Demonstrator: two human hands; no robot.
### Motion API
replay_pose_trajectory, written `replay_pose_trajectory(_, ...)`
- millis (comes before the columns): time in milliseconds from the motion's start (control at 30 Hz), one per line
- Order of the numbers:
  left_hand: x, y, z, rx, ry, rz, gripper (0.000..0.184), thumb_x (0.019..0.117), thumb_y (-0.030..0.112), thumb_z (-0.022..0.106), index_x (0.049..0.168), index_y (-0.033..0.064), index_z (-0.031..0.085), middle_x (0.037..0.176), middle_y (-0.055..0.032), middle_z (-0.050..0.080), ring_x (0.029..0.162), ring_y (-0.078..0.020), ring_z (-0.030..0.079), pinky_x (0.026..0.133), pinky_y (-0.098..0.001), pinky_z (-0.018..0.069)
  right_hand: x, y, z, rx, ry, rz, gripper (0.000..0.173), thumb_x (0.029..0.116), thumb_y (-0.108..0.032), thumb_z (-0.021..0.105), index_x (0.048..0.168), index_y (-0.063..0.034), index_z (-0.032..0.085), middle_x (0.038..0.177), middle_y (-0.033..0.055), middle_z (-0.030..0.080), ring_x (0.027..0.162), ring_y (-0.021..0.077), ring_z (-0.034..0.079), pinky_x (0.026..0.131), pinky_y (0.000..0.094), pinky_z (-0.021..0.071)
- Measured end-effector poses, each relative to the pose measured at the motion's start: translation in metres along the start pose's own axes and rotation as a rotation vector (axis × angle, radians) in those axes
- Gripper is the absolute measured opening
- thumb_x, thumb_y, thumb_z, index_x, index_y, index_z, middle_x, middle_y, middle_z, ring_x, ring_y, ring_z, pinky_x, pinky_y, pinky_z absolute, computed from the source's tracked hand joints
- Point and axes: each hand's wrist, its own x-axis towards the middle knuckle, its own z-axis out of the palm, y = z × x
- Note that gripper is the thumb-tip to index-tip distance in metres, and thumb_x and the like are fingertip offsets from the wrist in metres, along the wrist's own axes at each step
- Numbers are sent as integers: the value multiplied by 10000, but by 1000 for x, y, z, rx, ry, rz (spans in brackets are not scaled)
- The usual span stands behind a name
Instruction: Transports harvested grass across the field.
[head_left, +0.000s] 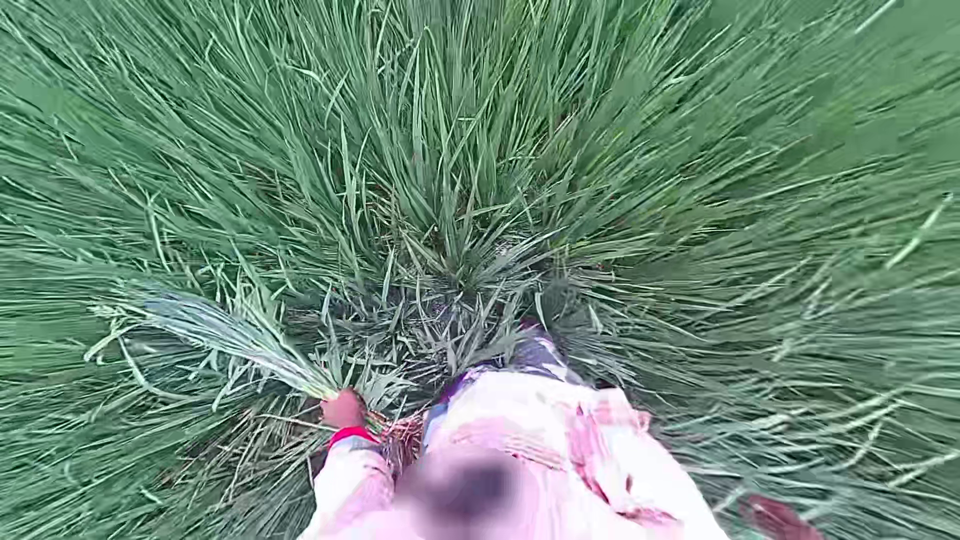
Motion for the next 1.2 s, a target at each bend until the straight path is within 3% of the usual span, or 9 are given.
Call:
replay_pose_trajectory(167, -21, 32, -4, 24, 32, 18, 616, 1009, 170, 603, 1504, -93, 347, 1319, -324, 580, 1153, -426, 614, 989, -570, 488, 76, -83, 25, 85, -110, -59, 343, 1062, -40, 490, 1379, 88, 521, 1261, 292, 615, 1015, 288, 645, 889, 446, 521)
replay_pose_trajectory(233, -27, 52, -13, 149, 42, 79, 558, 1031, 173, 578, 1462, -131, 397, 1336, -338, 580, 1226, -445, 594, 1049, -580, 457, 100, -134, 23, 64, -136, -130, 320, 1062, -49, 479, 1340, 92, 546, 1202, 272, 633, 989, 276, 642, 868, 435, 518)
replay_pose_trajectory(367, -49, 108, -28, 103, 92, 100, 557, 1042, 167, 556, 1475, -134, 375, 1422, -353, 509, 1312, -449, 532, 1098, -579, 414, 149, -222, 10, 35, -148, -277, 353, 1047, -55, 526, 1363, 101, 546, 1286, 318, 618, 1172, 375, 622, 1028, 513, 467)
replay_pose_trajectory(500, -61, 164, -21, -89, 90, 80, 466, 1058, 171, 531, 1442, -77, 444, 1295, -272, 579, 1027, -297, 616, 921, -467, 508, 187, -278, -2, 31, -215, -398, 324, 1058, -45, 491, 1330, 117, 557, 1274, 320, 612, 1166, 388, 613, 1019, 514, 470)
replay_pose_trajectory(600, -78, 196, -16, -230, 84, 65, 342, 1059, 173, 528, 1310, -58, 524, 997, -129, 562, 735, -131, 521, 724, -313, 484, 199, -305, -16, 15, -264, -336, 340, 1070, -65, 486, 1363, 98, 545, 1273, 313, 619, 1134, 381, 627, 986, 506, 481)
replay_pose_trajectory(667, -91, 210, -18, -341, 112, 46, 305, 1042, 142, 544, 1277, -51, 522, 913, -76, 518, 661, -89, 488, 652, -260, 473, 213, -319, -25, -22, -288, -284, 377, 1073, -100, 504, 1398, 89, 526, 1273, 313, 629, 1139, 391, 632, 998, 520, 473)
replay_pose_trajectory(800, -101, 212, -25, -380, 171, -16, 329, 1023, 102, 561, 1307, -57, 516, 960, -101, 530, 700, -115, 487, 679, -285, 470, 245, -338, -38, -35, -267, -195, 416, 1066, -147, 544, 1404, 93, 515, 1267, 307, 644, 1165, 403, 640, 1012, 537, 481)
replay_pose_trajectory(1033, -117, 209, 2, -393, 199, -114, 538, 995, 73, 583, 1474, -69, 383, 1222, -249, 574, 883, -243, 578, 815, -416, 508, 258, -389, -46, 30, -247, -335, 342, 1073, -71, 469, 1366, 102, 509, 1191, 295, 629, 996, 299, 635, 870, 468, 507)
replay_pose_trajectory(1200, -118, 231, 21, -343, 172, -169, 510, 1030, 90, 545, 1483, -83, 386, 1312, -300, 575, 1048, -353, 635, 929, -484, 515, 241, -409, -38, -115, -246, -376, 323, 1050, -49, 508, 1306, 143, 550, 1187, 306, 640, 1037, 295, 650, 962, 456, 501)
